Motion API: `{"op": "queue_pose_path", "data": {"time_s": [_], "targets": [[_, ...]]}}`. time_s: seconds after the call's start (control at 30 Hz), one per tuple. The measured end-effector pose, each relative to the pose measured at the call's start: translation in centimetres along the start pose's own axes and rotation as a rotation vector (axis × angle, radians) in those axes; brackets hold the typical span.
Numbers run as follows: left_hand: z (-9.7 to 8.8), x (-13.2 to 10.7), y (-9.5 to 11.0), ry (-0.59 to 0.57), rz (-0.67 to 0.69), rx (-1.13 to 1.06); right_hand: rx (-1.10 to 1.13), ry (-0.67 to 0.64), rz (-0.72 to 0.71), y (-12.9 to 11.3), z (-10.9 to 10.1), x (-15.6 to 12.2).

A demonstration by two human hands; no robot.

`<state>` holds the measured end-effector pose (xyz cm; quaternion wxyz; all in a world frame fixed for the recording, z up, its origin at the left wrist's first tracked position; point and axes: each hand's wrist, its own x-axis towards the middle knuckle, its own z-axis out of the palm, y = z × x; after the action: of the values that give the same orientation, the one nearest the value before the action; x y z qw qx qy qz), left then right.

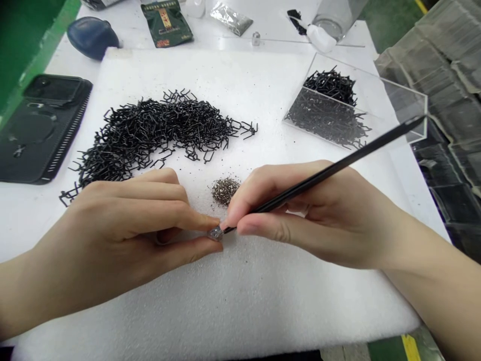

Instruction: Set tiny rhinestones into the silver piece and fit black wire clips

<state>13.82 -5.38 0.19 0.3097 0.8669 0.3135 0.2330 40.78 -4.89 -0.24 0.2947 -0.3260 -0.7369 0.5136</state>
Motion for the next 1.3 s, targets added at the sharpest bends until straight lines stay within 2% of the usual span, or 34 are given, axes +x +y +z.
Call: {"op": "queue_pose_path", "data": {"time_s": [0.37,0.53,0.6,0.63,1.07,1.3], "targets": [[0.16,-0.13,-0.37,0.036,0.028,-0.012,0.022,-0.005,-0.001,0.2,0.01,-0.13],[-0.02,-0.26,-0.22,0.0,0.003,-0.003,0.012,-0.007,-0.007,0.21,-0.03,-0.21],[-0.07,-0.37,-0.19,0.012,0.034,-0.027,-0.001,-0.004,-0.009,0.06,0.0,-0.17],[-0.09,-0.39,-0.16,0.0,0.003,-0.014,-0.009,0.001,-0.007,-0.02,0.02,-0.13],[-0.1,-0.2,0.04,0.017,0.001,-0.015,-0.032,-0.016,-0.038,-0.03,-0.11,0.01],[0.16,-0.13,-0.18,0.008,-0.002,-0.02,-0.012,0.009,-0.007,0.07,-0.1,-0.22]]}}
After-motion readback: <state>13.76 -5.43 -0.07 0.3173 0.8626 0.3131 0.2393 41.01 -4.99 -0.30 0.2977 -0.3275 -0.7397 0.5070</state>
